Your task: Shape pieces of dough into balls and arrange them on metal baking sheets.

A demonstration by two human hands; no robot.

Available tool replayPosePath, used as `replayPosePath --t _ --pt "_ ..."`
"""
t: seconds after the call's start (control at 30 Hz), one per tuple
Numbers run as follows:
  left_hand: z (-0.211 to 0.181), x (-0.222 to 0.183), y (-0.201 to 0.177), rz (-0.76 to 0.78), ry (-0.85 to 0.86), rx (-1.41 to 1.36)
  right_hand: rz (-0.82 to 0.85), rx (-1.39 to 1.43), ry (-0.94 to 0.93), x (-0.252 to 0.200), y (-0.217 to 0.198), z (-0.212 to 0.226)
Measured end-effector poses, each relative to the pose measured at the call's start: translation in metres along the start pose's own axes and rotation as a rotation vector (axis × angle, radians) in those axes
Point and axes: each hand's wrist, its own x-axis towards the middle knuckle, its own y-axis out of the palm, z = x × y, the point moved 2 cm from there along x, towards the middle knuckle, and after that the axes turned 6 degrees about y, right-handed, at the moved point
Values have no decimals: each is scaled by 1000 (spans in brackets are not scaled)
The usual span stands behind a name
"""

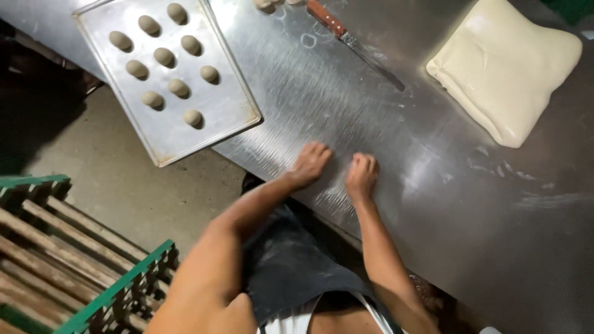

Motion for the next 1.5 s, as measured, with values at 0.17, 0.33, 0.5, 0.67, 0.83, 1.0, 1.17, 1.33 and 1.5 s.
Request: replayPosePath --t 0.17,0.33,0.5,0.67,0.83,1.0,1.17,1.33,1.5 --pt "75 -16 -42 285 -42 72 -38 -128 -16 -19 -40 -45" --pt "91 58 -19 93 -177 248 -70 -223 131 48 -15 -61" --pt "35 69 18 -5 -285 23 -133 -107 128 62 7 -30" --pt "43 -5 16 96 -136 -8 10 -47 73 4 -7 -31" --pt "80 10 -31 202 -124 101 -25 -187 107 12 -31 -65" --pt "33 61 -10 -221 -343 50 -309 138 199 54 9 -25" --pt "0 29 13 -18 -323 -262 -111 549 275 11 2 -12" --pt "32 -39 0 -13 -419 -707 186 397 111 -4 -48 -14" --pt "18 -66 -122 -147 -756 -244 290 245 293 25 -63 21"
